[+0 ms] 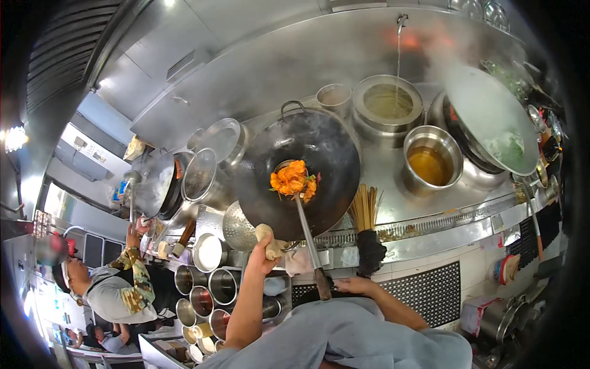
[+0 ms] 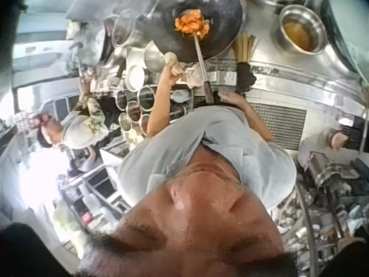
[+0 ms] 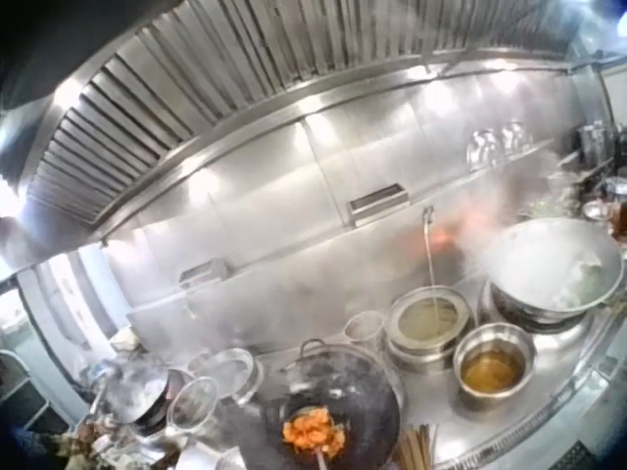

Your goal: Fry meat and vegetables in a wok at a high-heat station.

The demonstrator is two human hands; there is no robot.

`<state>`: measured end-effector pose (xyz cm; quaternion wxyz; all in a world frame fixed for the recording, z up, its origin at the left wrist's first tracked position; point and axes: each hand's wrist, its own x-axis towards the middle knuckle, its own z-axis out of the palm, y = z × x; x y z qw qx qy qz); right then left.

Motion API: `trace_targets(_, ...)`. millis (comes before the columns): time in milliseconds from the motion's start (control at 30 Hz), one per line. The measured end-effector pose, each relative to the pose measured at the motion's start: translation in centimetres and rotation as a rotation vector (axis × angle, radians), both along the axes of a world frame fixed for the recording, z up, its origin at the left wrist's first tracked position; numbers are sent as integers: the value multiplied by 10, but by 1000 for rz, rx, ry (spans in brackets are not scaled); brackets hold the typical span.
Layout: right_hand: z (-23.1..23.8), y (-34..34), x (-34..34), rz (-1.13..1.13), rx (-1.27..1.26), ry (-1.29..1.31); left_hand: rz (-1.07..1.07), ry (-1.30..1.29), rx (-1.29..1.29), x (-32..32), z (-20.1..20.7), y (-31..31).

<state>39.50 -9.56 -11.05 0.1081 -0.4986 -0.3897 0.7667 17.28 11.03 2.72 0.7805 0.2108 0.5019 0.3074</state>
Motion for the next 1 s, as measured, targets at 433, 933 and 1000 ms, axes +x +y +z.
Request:
trace_targets(433,187,72,-59,-1122,-43,845,-230,-203,115,-6,-22,1)
trace_targets(933,223,-235,-224,-2171,437,364,-1404,-141,-36,62,-13,-167)
trace_targets(1000,229,-249,-245,-2307,486,365,-1606,-142,-41,77,-13,-189)
